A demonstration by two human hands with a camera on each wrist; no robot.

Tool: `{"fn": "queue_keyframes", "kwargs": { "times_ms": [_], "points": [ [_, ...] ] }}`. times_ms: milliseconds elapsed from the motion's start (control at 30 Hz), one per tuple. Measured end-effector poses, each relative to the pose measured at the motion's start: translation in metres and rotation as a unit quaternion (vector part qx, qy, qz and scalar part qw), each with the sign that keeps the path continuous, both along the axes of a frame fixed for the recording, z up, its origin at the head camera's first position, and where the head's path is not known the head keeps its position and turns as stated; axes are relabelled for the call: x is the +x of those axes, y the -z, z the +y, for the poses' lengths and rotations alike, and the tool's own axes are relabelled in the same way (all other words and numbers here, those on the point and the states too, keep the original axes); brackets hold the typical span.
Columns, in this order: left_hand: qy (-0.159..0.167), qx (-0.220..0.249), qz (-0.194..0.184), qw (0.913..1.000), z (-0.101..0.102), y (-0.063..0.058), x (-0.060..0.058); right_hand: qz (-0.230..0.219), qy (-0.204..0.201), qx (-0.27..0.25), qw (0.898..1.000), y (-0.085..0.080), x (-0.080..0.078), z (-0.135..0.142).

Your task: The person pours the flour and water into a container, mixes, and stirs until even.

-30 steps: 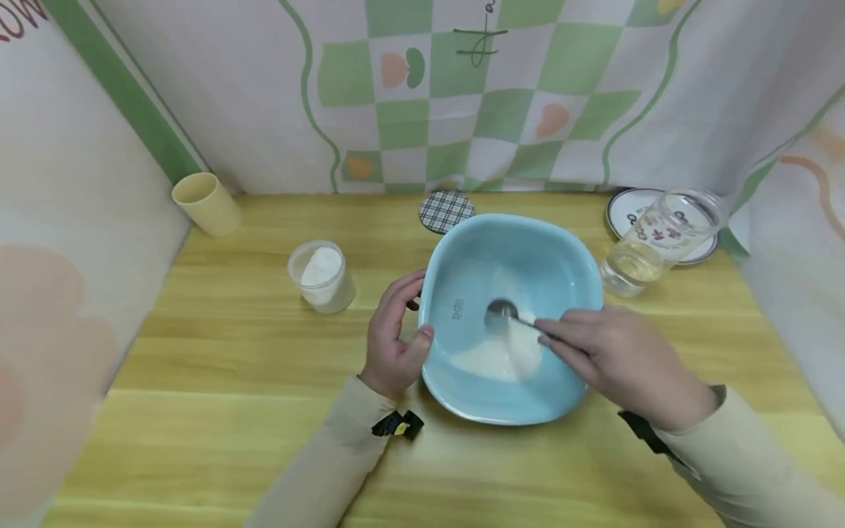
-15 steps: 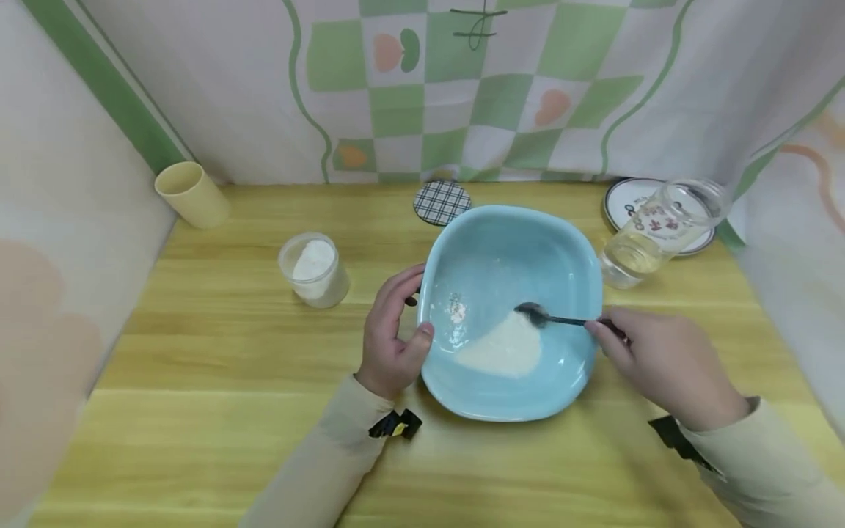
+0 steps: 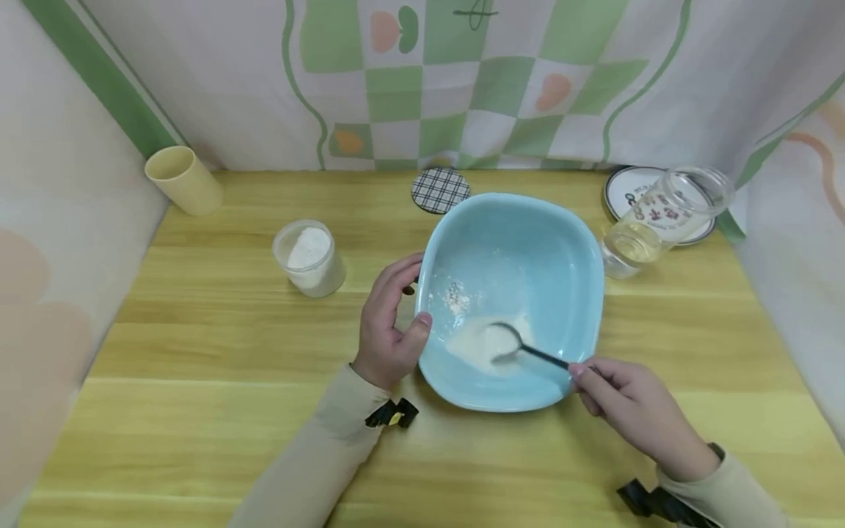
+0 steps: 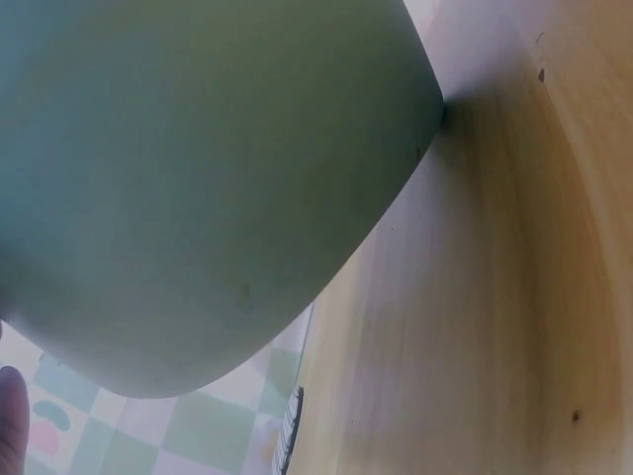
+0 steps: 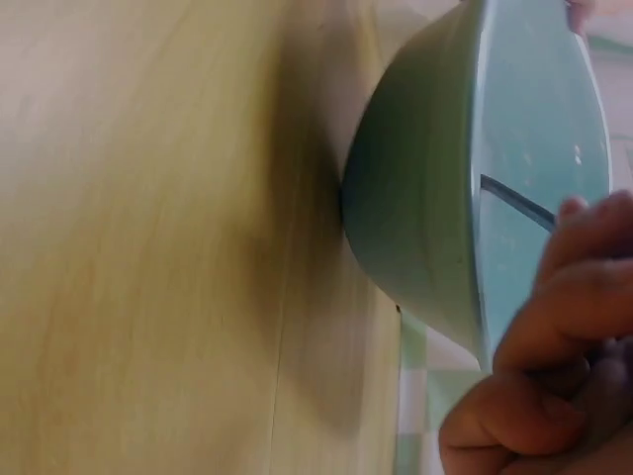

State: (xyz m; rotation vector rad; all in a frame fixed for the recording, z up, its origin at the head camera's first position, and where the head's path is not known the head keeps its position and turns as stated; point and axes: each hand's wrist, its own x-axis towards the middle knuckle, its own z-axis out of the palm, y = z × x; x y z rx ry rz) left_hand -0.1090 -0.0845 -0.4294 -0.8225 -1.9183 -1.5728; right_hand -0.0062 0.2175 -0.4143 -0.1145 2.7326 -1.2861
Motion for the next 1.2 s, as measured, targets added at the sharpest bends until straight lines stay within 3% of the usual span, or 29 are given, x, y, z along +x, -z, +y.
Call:
{"fn": "queue_keyframes", "kwargs": {
  "times_ms": [133,200,267,333,400,467,533,667,767,833,900,1000,1067,1100,1133,1200],
  "points": [
    [0.002,0.005,-0.003,1.0000,0.002,0.000,0.000,0.093,0.048,0.032,0.994,0.003,0.004,0.004],
    [0.000,0.007,-0.001,1.0000,0.003,0.000,0.001,0.167,0.046,0.103,0.979,0.004,0.004,0.006],
    [-0.003,0.008,0.003,1.0000,0.001,-0.002,0.000,0.229,0.032,0.176,0.957,0.005,0.001,0.005],
    [-0.004,0.008,0.007,0.9999,0.000,-0.003,0.001,0.245,0.011,0.212,0.946,0.005,0.000,0.003],
    [-0.001,0.009,0.010,0.9999,0.000,-0.004,0.001,0.204,-0.008,0.186,0.961,0.005,0.003,-0.001],
    [0.001,0.009,0.013,0.9999,0.001,-0.004,0.001,0.127,-0.020,0.113,0.985,0.007,0.007,-0.004],
    [0.002,0.008,0.015,0.9998,0.002,-0.004,0.002,0.052,-0.019,0.028,0.998,0.008,0.010,-0.007],
    [0.005,0.010,0.017,0.9998,0.004,-0.004,0.003,-0.041,0.000,-0.093,0.995,0.012,0.014,-0.010],
    [0.007,0.012,0.015,0.9998,0.004,-0.003,0.003,-0.014,0.026,-0.102,0.994,0.012,0.015,-0.011],
    [0.006,0.012,0.013,0.9998,0.004,-0.003,0.002,0.052,0.034,-0.069,0.996,0.012,0.015,-0.011],
    [0.006,0.009,0.013,0.9999,0.004,-0.003,0.002,0.155,0.026,0.014,0.987,0.011,0.014,-0.008],
    [0.007,0.008,0.013,0.9999,0.003,-0.003,0.002,0.290,0.017,0.153,0.945,0.007,0.011,-0.001],
    [0.009,0.010,0.013,0.9998,0.003,-0.004,0.002,0.333,0.011,0.224,0.916,0.006,0.009,0.005],
    [0.009,0.011,0.012,0.9998,0.003,-0.004,0.002,0.331,0.008,0.242,0.912,0.005,0.009,0.006],
    [0.009,0.011,0.012,0.9998,0.004,-0.004,0.002,0.308,0.004,0.244,0.920,0.005,0.009,0.006],
    [0.009,0.011,0.012,0.9998,0.004,-0.004,0.002,0.236,-0.011,0.203,0.950,0.006,0.013,0.004]
  ]
}}
